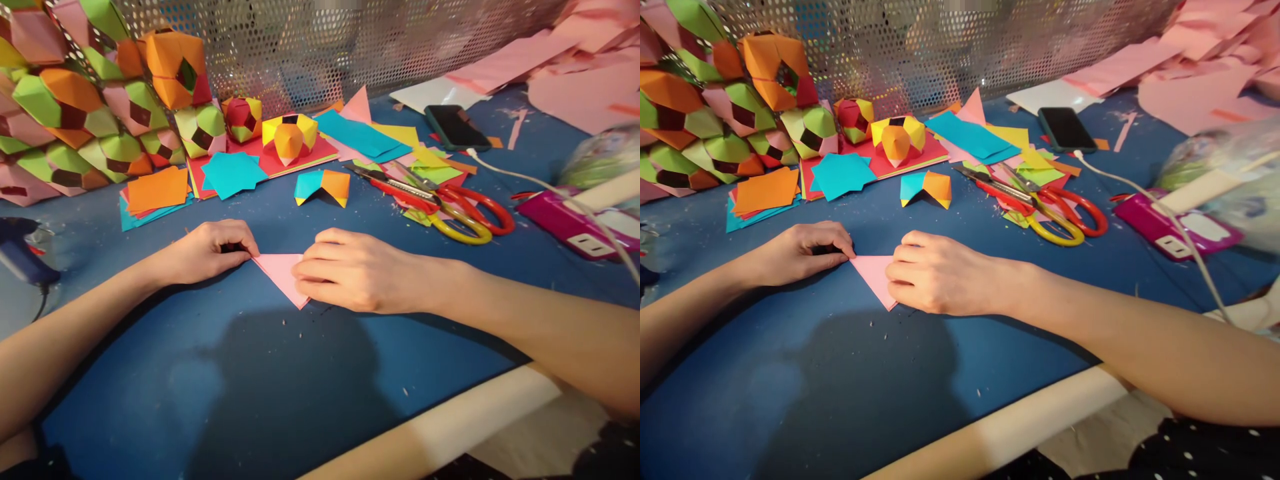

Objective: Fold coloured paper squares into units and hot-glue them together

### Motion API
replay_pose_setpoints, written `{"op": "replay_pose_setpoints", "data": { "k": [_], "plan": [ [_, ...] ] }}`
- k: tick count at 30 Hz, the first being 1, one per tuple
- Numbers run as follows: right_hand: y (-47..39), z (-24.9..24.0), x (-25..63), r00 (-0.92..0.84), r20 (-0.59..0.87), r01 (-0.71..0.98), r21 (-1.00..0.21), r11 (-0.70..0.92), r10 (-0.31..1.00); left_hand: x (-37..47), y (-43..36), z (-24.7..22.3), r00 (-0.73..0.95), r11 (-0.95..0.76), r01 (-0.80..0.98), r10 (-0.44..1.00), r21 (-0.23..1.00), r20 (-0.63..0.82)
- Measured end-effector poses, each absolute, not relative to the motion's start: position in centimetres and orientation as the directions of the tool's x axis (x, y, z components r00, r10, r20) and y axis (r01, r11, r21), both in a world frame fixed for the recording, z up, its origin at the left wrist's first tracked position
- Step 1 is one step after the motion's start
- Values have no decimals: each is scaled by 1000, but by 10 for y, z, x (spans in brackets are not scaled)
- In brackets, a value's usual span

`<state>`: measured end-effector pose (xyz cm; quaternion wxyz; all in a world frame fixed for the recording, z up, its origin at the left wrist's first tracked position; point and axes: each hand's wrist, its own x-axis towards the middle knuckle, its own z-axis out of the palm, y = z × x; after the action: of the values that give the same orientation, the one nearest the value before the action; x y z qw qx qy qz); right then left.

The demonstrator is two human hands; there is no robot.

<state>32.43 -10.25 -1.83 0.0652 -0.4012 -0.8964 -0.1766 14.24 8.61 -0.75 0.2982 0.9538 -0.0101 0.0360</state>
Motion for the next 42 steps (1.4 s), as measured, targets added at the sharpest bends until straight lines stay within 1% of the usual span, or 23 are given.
{"op": "replay_pose_setpoints", "data": {
  "k": [9, 18, 24, 28, 33, 36, 38, 40, 41, 42],
  "plan": [
    [-103, -18, 324, -669, 217, 742, 257, 620, 711, 143, 86, -7, 997, -820, -47, -7, 570, 72],
    [-105, -15, 324, -662, 154, 748, 192, 635, 733, 143, 87, -8, 997, -820, -51, -11, 570, 73],
    [-106, -13, 324, -669, 167, 743, 186, 643, 725, 142, 87, -7, 997, -820, -59, -17, 569, 79],
    [-106, -12, 324, -668, 173, 744, 160, 648, 724, 143, 86, -8, 996, -822, -63, -19, 565, 83],
    [-107, -10, 322, -660, 154, 751, 131, 647, 735, 144, 87, -7, 997, -831, -43, -1, 555, 77],
    [-108, -9, 322, -650, 137, 760, 118, 640, 747, 142, 80, -4, 997, -858, 6, 47, 514, 67],
    [-108, -9, 322, -645, 134, 764, 112, 636, 752, 141, 69, -2, 983, -886, 65, 135, 460, 121],
    [-108, -9, 322, -643, 136, 766, 112, 633, 754, 139, 53, -1, 946, -909, 108, 218, 402, 239],
    [-108, -10, 322, -643, 136, 766, 115, 633, 754, 138, 44, -2, 938, -920, 91, 208, 381, 277],
    [-108, -10, 322, -643, 137, 765, 119, 632, 753, 138, 36, -3, 933, -936, 34, 156, 350, 325]
  ]
}}
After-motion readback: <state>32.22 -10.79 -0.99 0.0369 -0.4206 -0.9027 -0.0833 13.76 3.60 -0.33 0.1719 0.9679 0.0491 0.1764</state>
